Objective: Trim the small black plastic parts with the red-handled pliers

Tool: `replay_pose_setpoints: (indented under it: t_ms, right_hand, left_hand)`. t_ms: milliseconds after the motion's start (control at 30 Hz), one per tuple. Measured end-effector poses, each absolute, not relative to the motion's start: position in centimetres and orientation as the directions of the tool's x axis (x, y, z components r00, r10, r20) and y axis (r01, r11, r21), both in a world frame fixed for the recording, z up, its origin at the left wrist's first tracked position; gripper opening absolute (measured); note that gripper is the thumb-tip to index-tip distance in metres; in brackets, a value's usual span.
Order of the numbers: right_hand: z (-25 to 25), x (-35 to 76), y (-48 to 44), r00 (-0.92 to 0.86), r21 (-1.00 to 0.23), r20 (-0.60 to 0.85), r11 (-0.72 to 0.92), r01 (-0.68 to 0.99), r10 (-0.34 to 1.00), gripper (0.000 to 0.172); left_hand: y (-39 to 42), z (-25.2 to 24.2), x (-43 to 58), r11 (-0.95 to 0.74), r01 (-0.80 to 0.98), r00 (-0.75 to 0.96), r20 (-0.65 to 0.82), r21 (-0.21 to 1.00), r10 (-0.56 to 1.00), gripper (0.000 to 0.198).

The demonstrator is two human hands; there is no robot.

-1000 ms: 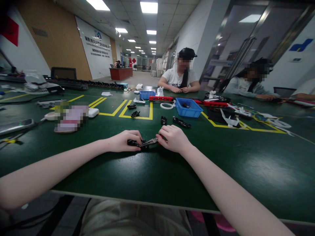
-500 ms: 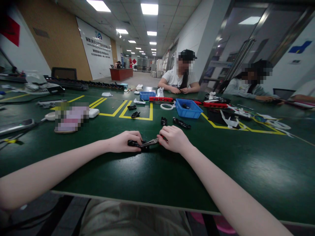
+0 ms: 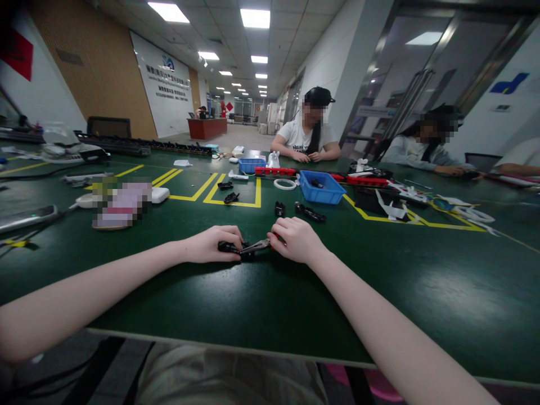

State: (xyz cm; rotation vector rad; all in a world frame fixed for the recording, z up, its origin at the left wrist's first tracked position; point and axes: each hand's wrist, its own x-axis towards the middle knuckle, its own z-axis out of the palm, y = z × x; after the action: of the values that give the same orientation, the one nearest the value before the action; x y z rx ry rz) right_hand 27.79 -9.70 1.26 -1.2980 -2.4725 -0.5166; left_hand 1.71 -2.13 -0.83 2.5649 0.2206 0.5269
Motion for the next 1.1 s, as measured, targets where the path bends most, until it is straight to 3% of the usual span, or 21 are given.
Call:
replay_pose_setpoints:
  t_ms: [1100]
  right_hand:
    - [0.87,27.91,-9.52,-0.545,0.187,0.452,0.523,0.832,0.706,0.031]
  left_hand:
    - [-2.27,-0.72,1.70,-0.845,0.061,0.912,0.314,0.531,0.263,0.015]
